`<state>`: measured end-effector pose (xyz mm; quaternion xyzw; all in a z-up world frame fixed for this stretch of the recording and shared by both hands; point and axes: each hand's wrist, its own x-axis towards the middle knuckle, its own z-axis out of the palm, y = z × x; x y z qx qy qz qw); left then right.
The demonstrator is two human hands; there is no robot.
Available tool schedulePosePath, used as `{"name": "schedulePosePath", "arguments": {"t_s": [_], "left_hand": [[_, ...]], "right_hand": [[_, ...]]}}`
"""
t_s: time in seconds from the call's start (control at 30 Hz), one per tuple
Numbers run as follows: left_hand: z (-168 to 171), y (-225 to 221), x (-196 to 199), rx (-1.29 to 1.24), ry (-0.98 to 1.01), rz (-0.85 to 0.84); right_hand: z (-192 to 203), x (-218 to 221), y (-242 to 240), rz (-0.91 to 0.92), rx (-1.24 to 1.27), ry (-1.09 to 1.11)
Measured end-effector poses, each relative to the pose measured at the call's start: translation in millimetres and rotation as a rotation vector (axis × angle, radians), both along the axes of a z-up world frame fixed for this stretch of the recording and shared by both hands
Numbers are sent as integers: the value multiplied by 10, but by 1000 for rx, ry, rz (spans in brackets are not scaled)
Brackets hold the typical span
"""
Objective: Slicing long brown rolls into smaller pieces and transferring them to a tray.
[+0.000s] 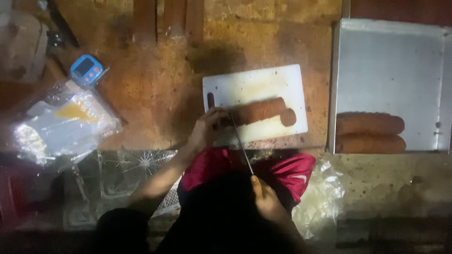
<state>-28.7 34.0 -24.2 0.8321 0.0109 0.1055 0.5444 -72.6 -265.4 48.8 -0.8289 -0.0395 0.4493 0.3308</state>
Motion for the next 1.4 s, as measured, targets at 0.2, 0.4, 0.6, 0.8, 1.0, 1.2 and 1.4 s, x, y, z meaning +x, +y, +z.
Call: {"name": "schedulePosePath", "arguments": {"t_s": [0.2,0.4,0.6,0.8,1.0,1.2,1.4], "left_hand": [[348,-55,80,-36,104,63],[89,-31,-2,82,20,40],[20,-146,58,135,-48,191],[230,-154,187,193,-164,203],[-226,159,344,201,191,170],[-652,-32,239,189,-21,268],[-364,38,187,127,-38,177]], "right_hand": [[-755,618,631,726,-109,-771],[491,852,1354,-86,96,5],[-8,194,498,-80,19,5],[-436,305,281,-58,-32,-65],[-764,554,549,64,-152,-79],[227,457,456,122,-129,-19],[-530,702,802,29,-40,-43]]}}
